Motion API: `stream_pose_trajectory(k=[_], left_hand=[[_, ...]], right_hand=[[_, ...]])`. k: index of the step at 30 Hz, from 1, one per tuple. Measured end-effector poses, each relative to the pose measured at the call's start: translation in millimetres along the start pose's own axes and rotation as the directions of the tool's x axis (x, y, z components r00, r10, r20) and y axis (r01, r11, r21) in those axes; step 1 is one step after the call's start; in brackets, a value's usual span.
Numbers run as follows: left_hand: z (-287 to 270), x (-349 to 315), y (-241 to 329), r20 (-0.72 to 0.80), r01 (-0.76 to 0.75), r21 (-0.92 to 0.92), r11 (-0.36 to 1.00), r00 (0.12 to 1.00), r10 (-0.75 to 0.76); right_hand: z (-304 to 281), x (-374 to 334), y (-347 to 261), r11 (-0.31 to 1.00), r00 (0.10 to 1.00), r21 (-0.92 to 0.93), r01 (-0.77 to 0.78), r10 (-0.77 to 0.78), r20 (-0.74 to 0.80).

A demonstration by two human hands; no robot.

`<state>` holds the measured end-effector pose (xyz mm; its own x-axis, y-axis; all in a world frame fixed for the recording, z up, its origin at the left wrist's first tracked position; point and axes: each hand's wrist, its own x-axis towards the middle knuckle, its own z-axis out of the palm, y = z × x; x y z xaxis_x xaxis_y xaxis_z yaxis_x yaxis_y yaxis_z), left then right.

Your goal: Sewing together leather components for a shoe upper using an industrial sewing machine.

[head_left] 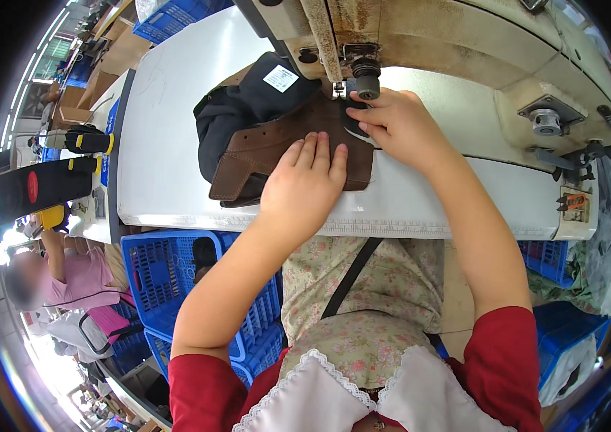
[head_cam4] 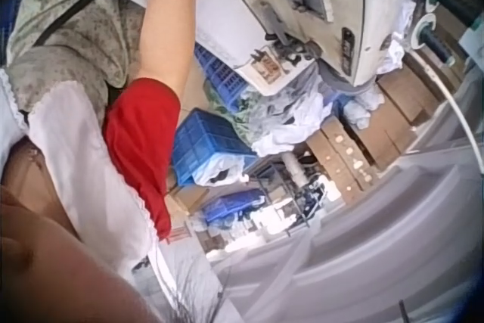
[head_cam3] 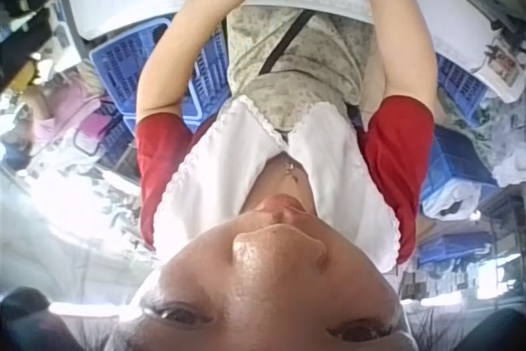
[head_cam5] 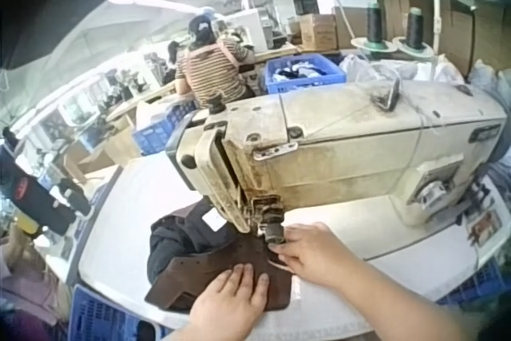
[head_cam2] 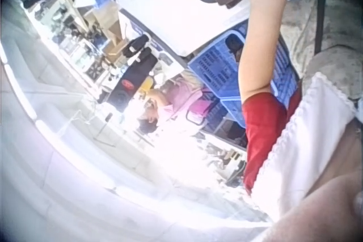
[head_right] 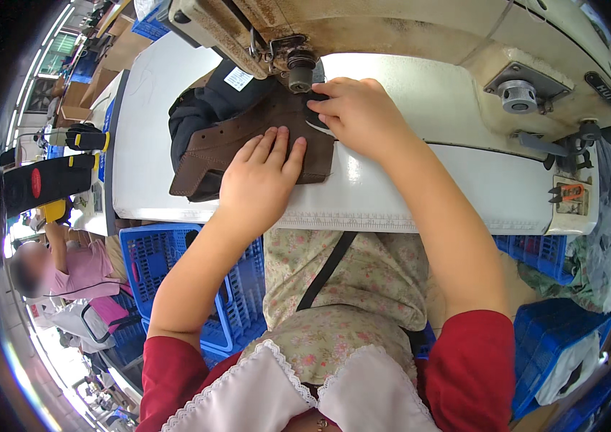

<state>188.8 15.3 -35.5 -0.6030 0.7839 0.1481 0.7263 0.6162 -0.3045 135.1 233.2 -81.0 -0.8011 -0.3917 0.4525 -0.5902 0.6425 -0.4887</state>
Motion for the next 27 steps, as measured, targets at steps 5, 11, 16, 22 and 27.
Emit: stream_pose_trajectory(k=[5,11,16,22,27], left_hand=[[1.9,-1.9,-7.0,-0.011,-0.072,-0.014,0.997,0.997,0.072],[3.3,-1.5,-7.0,-0.034,-0.073,-0.008,0.997,0.997,0.073],[1.7,0.0,-6.6,-0.032,-0.075,-0.017,0.997,0.997,0.074],[2.8,-1.7,-8.5,-0.046,-0.067,-0.039,0.997,0.997,0.065],[3.7,-2.1,-7.9,-0.032,-0.067,-0.043,0.997,0.997,0.066]], right_hand=[[3.2,-3.7,4.0,0.999,0.999,-0.032,0.023,-0.024,-0.03],[4.1,-5.2,0.7,0.999,0.999,0.033,-0.04,0.041,-0.001],[2.6,-4.9,-1.1,1.0,1.0,-0.012,-0.015,0.015,-0.018],[2.0,-4.1,3.1,1.0,1.0,0.023,-0.001,0.001,-0.003],[2.5,-3.9,3.7,0.999,1.0,0.036,-0.007,0.007,0.008]])
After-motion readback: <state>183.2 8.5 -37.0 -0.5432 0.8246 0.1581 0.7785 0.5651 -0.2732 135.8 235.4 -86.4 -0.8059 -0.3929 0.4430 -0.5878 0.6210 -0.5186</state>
